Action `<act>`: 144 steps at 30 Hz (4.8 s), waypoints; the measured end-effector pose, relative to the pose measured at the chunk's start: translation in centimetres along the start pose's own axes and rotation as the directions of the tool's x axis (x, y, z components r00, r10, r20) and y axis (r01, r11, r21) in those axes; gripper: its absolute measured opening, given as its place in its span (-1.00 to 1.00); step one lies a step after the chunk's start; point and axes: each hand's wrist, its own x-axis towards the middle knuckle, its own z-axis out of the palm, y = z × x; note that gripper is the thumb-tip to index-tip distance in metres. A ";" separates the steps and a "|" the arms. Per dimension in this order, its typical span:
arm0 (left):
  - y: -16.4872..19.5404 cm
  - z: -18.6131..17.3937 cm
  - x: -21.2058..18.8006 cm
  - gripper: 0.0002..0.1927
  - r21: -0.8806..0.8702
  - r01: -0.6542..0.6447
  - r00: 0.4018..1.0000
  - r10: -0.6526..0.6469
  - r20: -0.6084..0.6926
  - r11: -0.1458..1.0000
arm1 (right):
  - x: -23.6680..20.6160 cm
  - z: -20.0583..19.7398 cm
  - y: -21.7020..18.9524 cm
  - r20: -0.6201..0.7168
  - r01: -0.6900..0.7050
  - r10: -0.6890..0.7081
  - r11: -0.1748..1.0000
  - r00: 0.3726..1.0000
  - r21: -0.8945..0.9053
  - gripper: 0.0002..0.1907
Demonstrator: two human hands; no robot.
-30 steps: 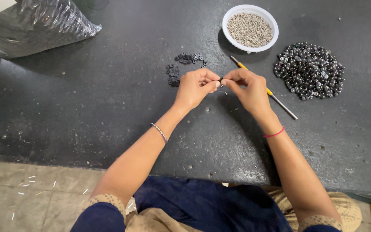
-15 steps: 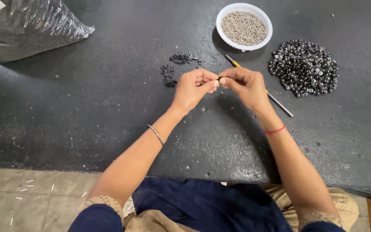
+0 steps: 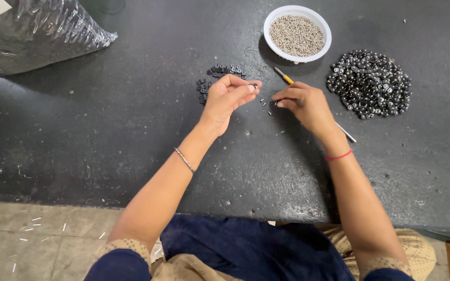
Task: The person assembles small black and silver components on a dark work surface. They use a yellow-handled tool to press or adjust parts, then place the assembled units into a growing pile. The process is repeated continuously with components drawn from nearby piles and a white bowl.
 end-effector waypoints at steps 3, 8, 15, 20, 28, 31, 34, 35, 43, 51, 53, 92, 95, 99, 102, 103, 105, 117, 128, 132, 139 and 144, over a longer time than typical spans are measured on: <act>0.0 0.5 -0.5 -0.83 -0.044 0.055 0.998 -0.054 0.023 0.997 | -0.3 0.5 0.1 -0.027 0.157 -0.160 0.982 0.987 -0.109 -0.87; -0.4 1.2 -1.2 -0.79 -0.088 0.118 0.991 -0.112 0.074 0.989 | -1.3 1.0 -0.1 -0.120 0.136 -0.149 0.985 0.982 -0.108 -0.91; -1.0 0.4 -0.7 -0.76 -0.148 0.158 0.985 -0.145 0.099 0.976 | -1.3 0.8 -0.2 -0.222 0.062 -0.061 0.998 0.973 -0.002 -0.90; -1.5 -0.3 0.2 -0.74 -0.057 0.111 0.991 -0.106 0.087 0.992 | -0.7 0.9 0.2 -0.209 0.060 -0.063 0.998 0.976 -0.020 -0.88; -1.5 -0.7 0.5 -0.77 0.059 0.016 0.999 -0.018 0.035 0.998 | -0.6 1.0 0.5 -0.202 0.020 -0.005 0.997 0.979 0.069 -0.89; -1.3 -0.7 0.6 -0.80 0.086 -0.064 0.997 0.059 0.051 0.994 | -0.6 1.1 0.5 -0.207 0.011 0.013 0.994 0.978 0.111 -0.90; -0.9 -0.9 0.4 -0.81 0.103 -0.110 0.993 0.106 0.042 0.989 | -0.4 1.5 0.4 -0.194 -0.031 0.059 0.989 0.979 0.146 -0.91; -0.9 -0.9 0.3 -0.82 0.109 -0.116 0.993 0.113 0.035 0.987 | -0.4 1.5 0.4 -0.192 -0.043 0.073 0.986 0.979 0.159 -0.91; -0.2 -1.1 -0.1 -0.84 0.144 -0.108 0.994 0.108 0.011 0.984 | -0.3 2.4 -0.1 -0.179 -0.105 0.154 0.961 0.972 0.256 -0.92; -1.4 -0.1 -0.6 -0.76 0.267 -0.056 0.997 0.038 0.069 0.962 | 0.0 2.5 -0.8 -0.177 -0.060 0.161 0.881 0.971 0.469 -0.90; -1.8 0.4 -0.3 -0.74 0.264 -0.037 0.997 0.017 0.078 0.964 | -0.1 2.2 -0.7 -0.203 -0.059 0.163 0.895 0.966 0.443 -0.92; -2.9 1.0 0.5 -0.92 0.295 -0.075 0.983 0.022 0.181 0.952 | -0.3 3.0 1.4 -0.089 -0.049 0.123 0.813 0.988 0.581 -0.95; -2.9 1.6 0.5 -0.92 0.350 -0.119 0.980 0.053 0.193 0.929 | -0.2 3.1 2.3 -0.104 -0.015 0.091 0.820 0.990 0.573 -0.95; -2.3 2.7 0.5 -0.90 0.260 -0.161 0.971 0.105 0.217 0.952 | 0.2 2.8 3.3 -0.074 -0.068 0.159 0.732 0.985 0.678 -0.92; -2.0 3.4 0.4 -0.78 0.333 -0.192 0.971 0.129 0.203 0.923 | 0.1 2.4 3.7 -0.014 -0.083 0.167 0.560 0.986 0.824 -0.91; -2.0 3.6 0.1 -0.76 0.416 -0.208 0.973 0.144 0.180 0.885 | -0.1 2.4 3.8 0.026 -0.121 0.186 0.521 0.982 0.845 -0.89; -2.3 3.7 0.0 -0.75 0.477 -0.225 0.973 0.170 0.155 0.850 | -0.4 2.5 3.7 0.108 -0.195 0.216 0.440 0.970 0.877 -0.85; -1.9 2.5 0.0 -0.76 0.196 -0.084 0.996 0.082 0.018 0.977 | -2.0 -1.8 4.3 -0.373 -0.141 -0.001 0.925 0.928 -0.353 -0.88; -2.5 0.5 -0.4 -0.68 0.071 -0.034 0.999 0.035 -0.014 0.997 | -2.4 -0.8 0.2 -0.297 -0.195 0.216 0.976 0.930 0.100 -0.83; -2.3 -0.4 0.2 -0.67 0.064 -0.035 0.998 0.038 -0.047 0.997 | -2.1 -0.2 -1.8 -0.298 -0.068 0.094 0.993 0.950 0.095 -0.82; -2.3 -0.8 0.9 -0.69 0.094 -0.043 0.997 0.048 -0.055 0.995 | -2.0 0.2 -2.7 -0.299 -0.015 0.036 0.997 0.954 0.072 -0.81; -2.3 -0.9 0.8 -0.69 0.119 -0.053 0.997 0.059 -0.053 0.991 | -2.2 0.2 -2.7 -0.297 0.015 -0.002 0.999 0.955 0.040 -0.80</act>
